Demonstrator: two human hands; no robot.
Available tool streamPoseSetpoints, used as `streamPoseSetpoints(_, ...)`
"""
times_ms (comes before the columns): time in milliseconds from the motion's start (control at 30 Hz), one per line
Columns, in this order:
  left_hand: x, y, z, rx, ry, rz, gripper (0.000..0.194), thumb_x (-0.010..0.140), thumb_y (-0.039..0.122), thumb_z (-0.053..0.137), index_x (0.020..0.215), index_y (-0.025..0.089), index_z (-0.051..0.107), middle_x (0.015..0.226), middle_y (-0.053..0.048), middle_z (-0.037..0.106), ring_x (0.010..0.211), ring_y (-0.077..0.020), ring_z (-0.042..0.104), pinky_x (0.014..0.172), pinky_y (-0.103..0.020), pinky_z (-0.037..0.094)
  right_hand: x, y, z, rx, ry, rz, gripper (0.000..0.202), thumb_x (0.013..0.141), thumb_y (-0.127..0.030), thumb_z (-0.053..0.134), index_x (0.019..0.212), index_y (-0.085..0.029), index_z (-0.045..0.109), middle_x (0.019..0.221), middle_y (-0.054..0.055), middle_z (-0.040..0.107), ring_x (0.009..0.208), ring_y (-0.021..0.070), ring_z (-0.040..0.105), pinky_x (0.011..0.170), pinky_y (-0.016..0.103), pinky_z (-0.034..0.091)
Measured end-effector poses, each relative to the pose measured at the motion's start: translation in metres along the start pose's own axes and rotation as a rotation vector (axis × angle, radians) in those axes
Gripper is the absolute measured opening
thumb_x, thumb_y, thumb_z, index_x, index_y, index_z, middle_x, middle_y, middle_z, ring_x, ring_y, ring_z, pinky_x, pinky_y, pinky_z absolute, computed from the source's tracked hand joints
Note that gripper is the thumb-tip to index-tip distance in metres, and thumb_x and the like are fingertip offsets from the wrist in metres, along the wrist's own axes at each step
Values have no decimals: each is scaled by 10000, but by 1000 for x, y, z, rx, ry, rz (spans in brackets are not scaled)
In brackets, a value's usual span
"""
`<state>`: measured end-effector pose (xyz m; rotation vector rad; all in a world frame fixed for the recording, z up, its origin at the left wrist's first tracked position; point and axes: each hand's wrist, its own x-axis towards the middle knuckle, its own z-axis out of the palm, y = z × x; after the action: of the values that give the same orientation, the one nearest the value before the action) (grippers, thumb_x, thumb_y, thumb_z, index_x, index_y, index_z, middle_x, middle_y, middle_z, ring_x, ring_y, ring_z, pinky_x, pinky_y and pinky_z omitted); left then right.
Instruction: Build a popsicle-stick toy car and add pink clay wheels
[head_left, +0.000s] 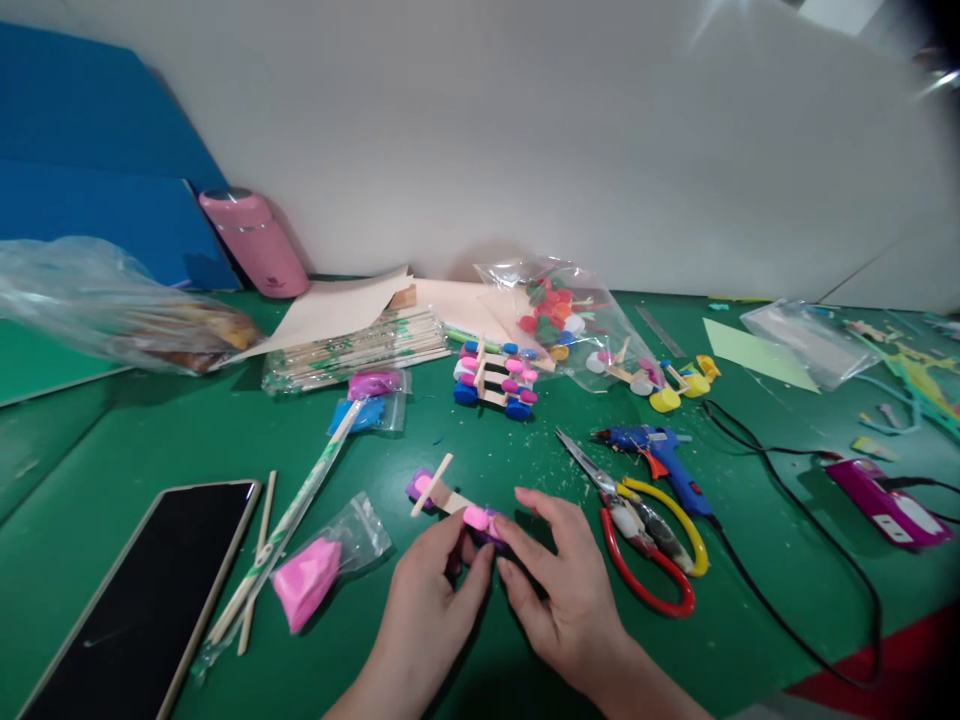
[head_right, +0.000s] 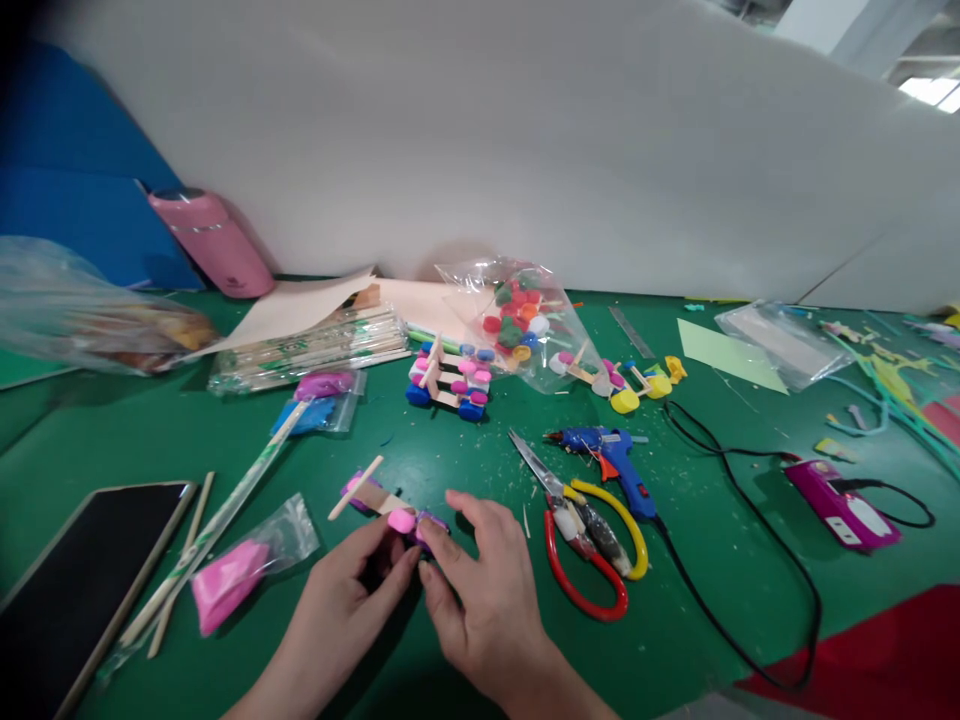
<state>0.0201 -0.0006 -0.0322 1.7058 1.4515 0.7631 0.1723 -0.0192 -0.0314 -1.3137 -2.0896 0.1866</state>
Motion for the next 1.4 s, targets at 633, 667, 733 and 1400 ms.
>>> streamPoseSetpoints(633,-3,2,-1,-7,-2,-31,111,782,232,458,746,170,544,602,16,524,543,-129,482,501,-214,366,0,-3,1,-31,-36,13,381,783,-171,514,1160,-227,533,1240,100,372,1077,271,409,851,459,396)
streamPoseSetpoints(667,-3,2,-1,-5,-3,-32,111,781,231,459,745,170,544,601,16,524,542,-129,482,503,-214,367,0,-3,1,-30,-33,19,380,784,-174,514,1161,-217,532,1240,103,373,1077,271,408,850,458,398)
streamPoseSetpoints(733,-2,3,-1,2,-2,-40,108,775,229,463,748,168,548,600,14,527,543,-131,484,507,-217,371,-1,-2,2,-25,-19,30,380,784,-175,514,1162,-206,530,1239,107,376,1080,272,409,848,455,403)
streamPoseSetpoints(1400,-3,3,-2,-47,5,-48,114,777,243,472,746,169,554,595,18,512,544,-132,470,516,-224,373,-3,1,1,33,50,61,348,777,-153,518,1116,-211,563,1196,104,431,1068,265,437,814,436,436)
